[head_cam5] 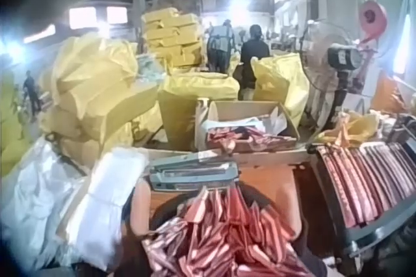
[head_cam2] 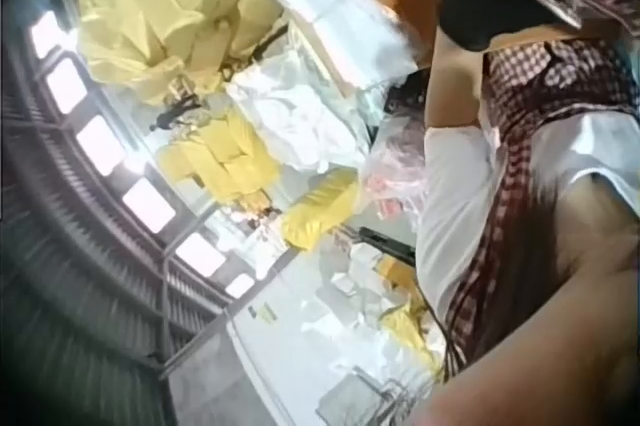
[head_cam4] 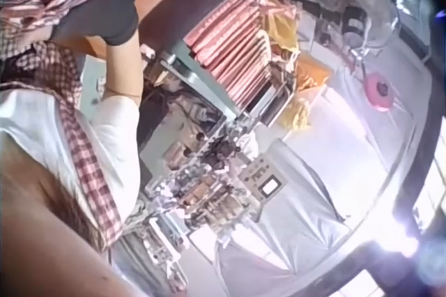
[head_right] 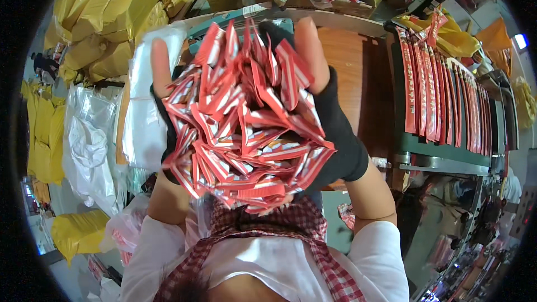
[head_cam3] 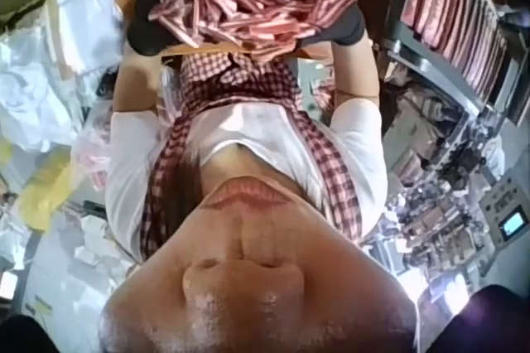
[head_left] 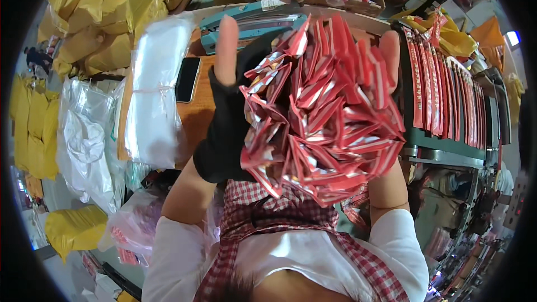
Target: Bundling red incense-like sticks and packaging them into plastic bags at a factory workstation.
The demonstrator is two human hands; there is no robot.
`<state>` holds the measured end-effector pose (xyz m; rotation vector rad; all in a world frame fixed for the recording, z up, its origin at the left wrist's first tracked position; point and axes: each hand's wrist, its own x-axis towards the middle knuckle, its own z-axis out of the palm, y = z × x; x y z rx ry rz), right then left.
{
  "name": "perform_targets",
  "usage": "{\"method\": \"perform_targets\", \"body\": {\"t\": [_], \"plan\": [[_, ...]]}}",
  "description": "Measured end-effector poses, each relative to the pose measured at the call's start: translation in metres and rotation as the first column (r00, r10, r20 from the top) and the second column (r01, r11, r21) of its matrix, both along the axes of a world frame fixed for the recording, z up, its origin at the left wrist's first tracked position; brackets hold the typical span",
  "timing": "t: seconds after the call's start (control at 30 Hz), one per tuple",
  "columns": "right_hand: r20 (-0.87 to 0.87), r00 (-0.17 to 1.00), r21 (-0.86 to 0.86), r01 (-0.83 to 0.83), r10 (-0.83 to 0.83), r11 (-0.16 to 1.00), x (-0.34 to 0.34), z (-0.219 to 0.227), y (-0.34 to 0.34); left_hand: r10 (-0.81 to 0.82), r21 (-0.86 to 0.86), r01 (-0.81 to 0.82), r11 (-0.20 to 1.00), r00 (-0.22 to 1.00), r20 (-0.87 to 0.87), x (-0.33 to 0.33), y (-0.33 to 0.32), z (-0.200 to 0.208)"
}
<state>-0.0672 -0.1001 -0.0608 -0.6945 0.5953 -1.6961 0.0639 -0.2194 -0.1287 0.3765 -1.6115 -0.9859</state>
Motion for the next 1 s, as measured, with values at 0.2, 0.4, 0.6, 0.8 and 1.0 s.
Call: {"method": "perform_targets", "body": {"t": [0.2, 0.4, 0.6, 0.8, 1.0], "plan": [[-0.570, 0.775, -0.432, -0.002, -0.271, 0.902, 0.014, -0.024, -0.036, -0.504, 0.508, 0.507, 0.696, 0.849, -0.157, 0.037, 0.034, 0.033], [-0.761, 0.643, -0.117, -0.004, -0.087, 0.993, 0.034, 0.004, -0.028, -0.674, 0.655, 0.625, 0.425, 0.702, -0.232, 0.080, 0.046, 0.034], [-0.395, 0.819, 0.308, -0.308, 0.415, 0.900, 0.058, -0.082, -0.039, -0.373, 0.742, 0.670, 0.012, 0.692, -0.619, 0.095, 0.069, -0.045], [-0.420, 0.639, 0.170, -0.642, 0.644, 0.748, 0.065, -0.066, -0.066, -0.433, 0.618, 0.786, 0.011, 0.561, -0.705, 0.106, 0.063, -0.039], [-0.327, 0.749, 0.023, -0.603, 0.576, 0.797, 0.090, -0.092, -0.066, -0.349, 0.585, 0.810, 0.040, 0.560, -0.751, 0.125, 0.075, -0.040]]}}
